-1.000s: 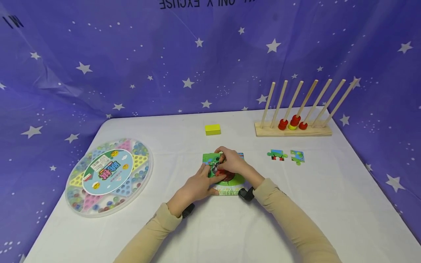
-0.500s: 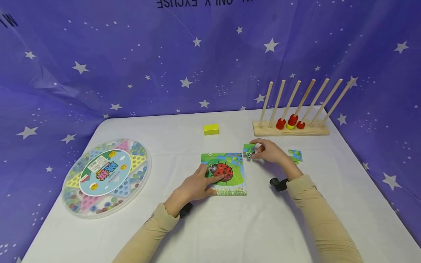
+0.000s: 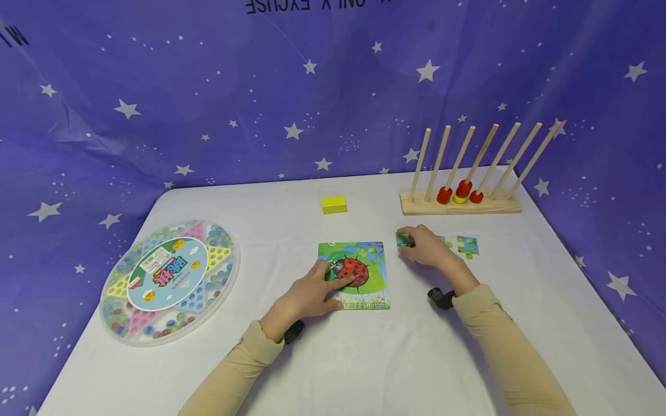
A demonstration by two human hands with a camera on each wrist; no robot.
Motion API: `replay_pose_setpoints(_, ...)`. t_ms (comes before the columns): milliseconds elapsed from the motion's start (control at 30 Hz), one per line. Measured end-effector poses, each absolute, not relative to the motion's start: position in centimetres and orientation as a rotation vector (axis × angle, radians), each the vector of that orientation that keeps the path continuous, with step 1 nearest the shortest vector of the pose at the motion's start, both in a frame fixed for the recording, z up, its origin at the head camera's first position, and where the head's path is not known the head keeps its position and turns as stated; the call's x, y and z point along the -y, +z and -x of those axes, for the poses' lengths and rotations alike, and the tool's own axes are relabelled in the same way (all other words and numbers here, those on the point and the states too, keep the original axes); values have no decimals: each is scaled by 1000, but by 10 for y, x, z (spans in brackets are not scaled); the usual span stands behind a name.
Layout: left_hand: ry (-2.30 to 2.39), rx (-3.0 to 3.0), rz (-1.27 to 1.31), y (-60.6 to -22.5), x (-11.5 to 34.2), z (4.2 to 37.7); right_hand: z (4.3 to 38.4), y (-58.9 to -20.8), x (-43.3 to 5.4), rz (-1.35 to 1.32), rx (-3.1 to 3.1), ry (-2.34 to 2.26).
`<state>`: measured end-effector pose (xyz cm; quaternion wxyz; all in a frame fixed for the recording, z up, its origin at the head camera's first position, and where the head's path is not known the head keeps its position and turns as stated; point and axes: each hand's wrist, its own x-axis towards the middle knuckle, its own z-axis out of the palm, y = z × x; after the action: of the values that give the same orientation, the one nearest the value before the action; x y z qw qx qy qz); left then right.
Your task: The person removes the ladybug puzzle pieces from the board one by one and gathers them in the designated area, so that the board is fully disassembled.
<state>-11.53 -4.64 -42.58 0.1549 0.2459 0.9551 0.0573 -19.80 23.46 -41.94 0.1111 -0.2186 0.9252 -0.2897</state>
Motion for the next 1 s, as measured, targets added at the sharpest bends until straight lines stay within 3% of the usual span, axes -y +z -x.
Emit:
replay_pose_setpoints(400,177,-2722,-680,-425,45,116,156,-426,-201,786,-2629,-803)
replay_pose_setpoints(1000,222,-2728,-675,-422,44,114,155,-433,-195,801,-2612,-938)
